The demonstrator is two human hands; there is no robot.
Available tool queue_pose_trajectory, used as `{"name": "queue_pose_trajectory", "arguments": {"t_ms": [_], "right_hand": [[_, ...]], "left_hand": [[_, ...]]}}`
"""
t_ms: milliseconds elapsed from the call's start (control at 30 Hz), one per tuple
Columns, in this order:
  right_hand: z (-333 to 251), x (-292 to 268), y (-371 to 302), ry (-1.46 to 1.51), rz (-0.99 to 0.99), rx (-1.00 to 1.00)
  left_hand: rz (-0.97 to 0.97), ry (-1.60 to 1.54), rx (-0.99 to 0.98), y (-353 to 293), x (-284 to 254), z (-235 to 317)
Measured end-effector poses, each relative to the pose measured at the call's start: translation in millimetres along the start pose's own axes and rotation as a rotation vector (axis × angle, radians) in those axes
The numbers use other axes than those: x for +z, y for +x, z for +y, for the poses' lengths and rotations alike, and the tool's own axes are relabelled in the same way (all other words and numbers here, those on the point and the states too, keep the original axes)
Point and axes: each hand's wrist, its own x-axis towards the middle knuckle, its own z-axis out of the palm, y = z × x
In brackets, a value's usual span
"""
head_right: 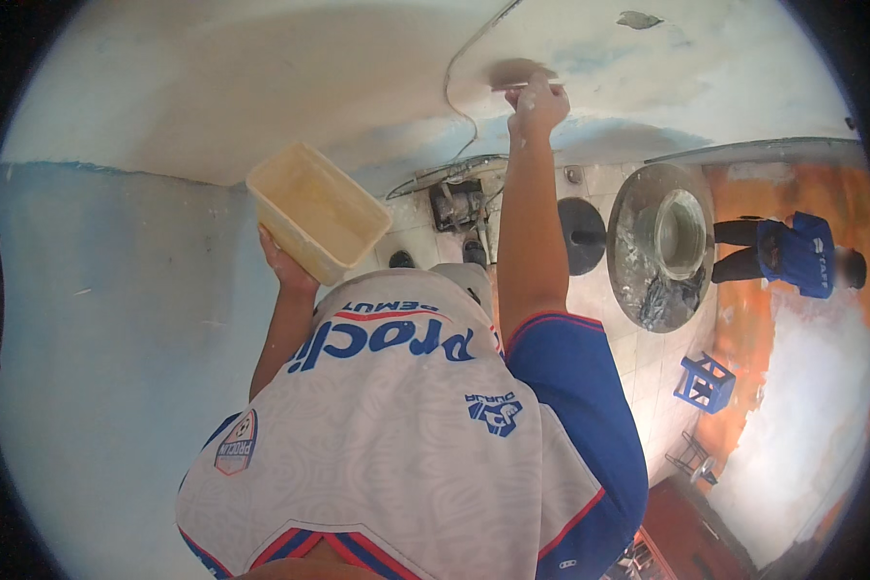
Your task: The person applies plaster to a ceiling crack using a putty knife, repeatedly loading the tool from a plastic container held in the other hand.
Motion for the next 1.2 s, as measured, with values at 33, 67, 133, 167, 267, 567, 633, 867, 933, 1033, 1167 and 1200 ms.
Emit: {"name": "queue_pose_trajectory", "arguments": {"t_ms": [33, 67, 133, 167, 267, 567, 633, 867, 933, 1033, 1167, 1200], "right_hand": [[-6.5, 8.2, -1.2, 0.067, 0.018, 0.046], [-9.3, 10.2, -1.8, 0.135, 0.036, 0.091], [-15.9, -5.3, 8.1, 0.169, -0.013, 0.093], [-19.2, -15.1, 12.9, 0.202, -0.063, 0.096], [-3.4, -36.6, 11.0, 0.11, -0.002, 0.175], [-13.1, 0.1, 7.9, 0.231, -0.135, -0.016], [-19.3, -9.2, -7.8, 0.227, -0.12, -0.027], [12.4, -12.6, 22.7, 0.156, -0.007, 0.132], [-1.4, 0.3, 12.2, 0.318, -0.072, 0.155], [-0.9, -14.9, -2.8, 0.208, -0.129, 0.06], [6.1, -31.6, -1.7, -0.024, 0.032, 0.107], [9.9, -28.2, 0.7, -0.032, 0.036, 0.108]], "left_hand": [[-0.001, 0.001, -0.003, -0.4, 0.3, -0.2], [-0.006, 0.001, -0.002, -0.7, 0.6, -0.5], [-0.013, -0.001, 0.005, 0.5, 2.1, 0.2], [0.019, 0.001, 0.005, 0.6, 2.3, 0.9], [0.026, -0.018, 0.024, -2.0, -11.6, 0.0], [-0.02, -0.049, 0.026, -2.1, -5.9, 0.0], [-0.047, -0.078, 0.046, -6.4, -3.8, 0.9], [0.002, -0.028, 0.107, -9.1, 1.4, 8.1], [-0.007, -0.022, 0.117, -11.9, -0.8, 11.3], [0.003, -0.039, 0.13, -17.4, -2.3, 15.1], [-0.021, -0.023, 0.182, -23.3, -2.1, 13.3], [-0.033, -0.031, 0.161, -24.4, -4.9, 9.1]]}}
